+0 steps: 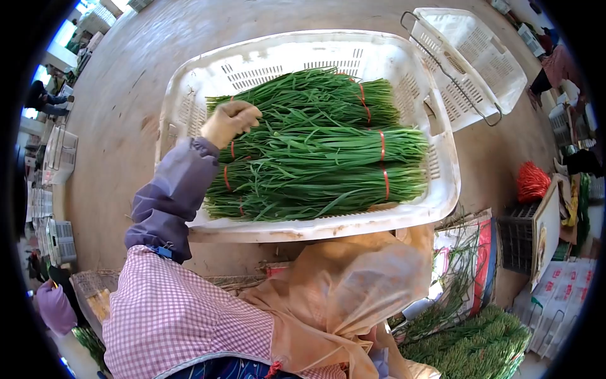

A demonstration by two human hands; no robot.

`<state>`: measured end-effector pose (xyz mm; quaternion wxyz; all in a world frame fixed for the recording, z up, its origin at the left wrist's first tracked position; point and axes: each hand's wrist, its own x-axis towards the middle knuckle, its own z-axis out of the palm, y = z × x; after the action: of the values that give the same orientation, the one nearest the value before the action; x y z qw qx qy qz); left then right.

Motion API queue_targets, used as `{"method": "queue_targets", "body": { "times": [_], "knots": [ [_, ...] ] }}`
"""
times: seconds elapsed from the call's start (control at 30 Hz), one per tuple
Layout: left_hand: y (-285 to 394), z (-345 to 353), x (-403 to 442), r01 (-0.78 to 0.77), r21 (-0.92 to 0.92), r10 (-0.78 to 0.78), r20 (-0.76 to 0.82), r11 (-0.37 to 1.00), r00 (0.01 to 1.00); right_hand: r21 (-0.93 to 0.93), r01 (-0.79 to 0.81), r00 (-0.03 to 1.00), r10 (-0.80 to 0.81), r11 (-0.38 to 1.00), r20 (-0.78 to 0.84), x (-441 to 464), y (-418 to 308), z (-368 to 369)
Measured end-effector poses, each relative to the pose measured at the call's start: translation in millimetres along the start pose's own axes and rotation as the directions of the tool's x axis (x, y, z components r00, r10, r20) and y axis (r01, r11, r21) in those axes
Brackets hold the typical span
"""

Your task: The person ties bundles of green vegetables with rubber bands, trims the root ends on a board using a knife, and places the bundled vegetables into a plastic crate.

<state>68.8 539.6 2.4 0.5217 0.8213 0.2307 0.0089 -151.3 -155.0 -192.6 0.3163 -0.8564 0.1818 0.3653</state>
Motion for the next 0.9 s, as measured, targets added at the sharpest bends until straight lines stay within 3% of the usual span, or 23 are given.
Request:
{"method": "queue_targets", "body": {
  "times": [0.07, 0.1, 0.3, 0.5, 0.6, 0.67, 0.77, 0.8, 0.87, 0.9],
  "knots": [
    [-10.6, 19.7, 3.1, -0.033, 0.234, 0.029, 0.023, 0.972, 0.999, -0.013, -0.009, 1.0, 0.009, 1.0, 0.011, 2.7, -2.6, 1.3],
    [-11.8, 27.6, 4.4, -0.022, 0.436, 0.033, -0.019, 0.9, 0.999, -0.017, -0.012, 1.0, 0.012, 1.0, 0.011, 4.1, -2.9, 0.9],
    [-14.5, 45.3, 18.8, 0.095, 0.441, -0.133, 0.056, 0.892, 0.99, -0.029, -0.027, 0.999, 0.028, 0.999, 0.027, 5.2, -5.8, 1.3],
    [-34.4, 44.1, 21.8, -0.036, 0.378, -0.019, 0.143, 0.925, 0.99, -0.038, -0.028, 0.999, 0.03, 0.999, 0.032, 2.4, -4.2, 2.7],
    [-60.3, 53.3, 27.4, -0.05, 0.233, 0.049, 0.009, 0.971, 0.999, -0.045, -0.026, 0.999, 0.028, 0.999, 0.041, -0.8, -3.1, 4.1],
    [-70.9, 57.9, 35.0, 0.103, -0.307, -0.112, -0.011, 0.946, 0.994, -0.044, -0.021, 0.998, 0.023, 0.999, 0.054, -2.1, -1.8, 7.0],
    [-66.0, 40.8, 23.6, 0.14, -0.637, -0.169, 0.016, 0.758, 0.986, -0.042, -0.009, 0.998, 0.011, 0.999, 0.056, -3.9, 1.0, 10.1],
    [-61.2, 30.4, 18.0, 0.135, -0.691, -0.125, 0.065, 0.711, 0.99, -0.039, -0.005, 0.998, 0.008, 0.999, 0.058, -3.7, 0.5, 11.5],
    [-30.3, 4.3, -2.2, 0.095, -0.708, 0.128, 0.256, 0.7, 0.958, -0.032, 0.002, 0.999, -0.001, 0.999, 0.052, -5.2, 1.7, 15.2],
    [-7.6, -4.7, -18.4, -0.039, -0.574, 0.282, 0.341, 0.818, 0.897, -0.03, 0.009, 0.999, -0.007, 0.999, 0.051, -4.4, 1.6, 17.4]
  ]
}}
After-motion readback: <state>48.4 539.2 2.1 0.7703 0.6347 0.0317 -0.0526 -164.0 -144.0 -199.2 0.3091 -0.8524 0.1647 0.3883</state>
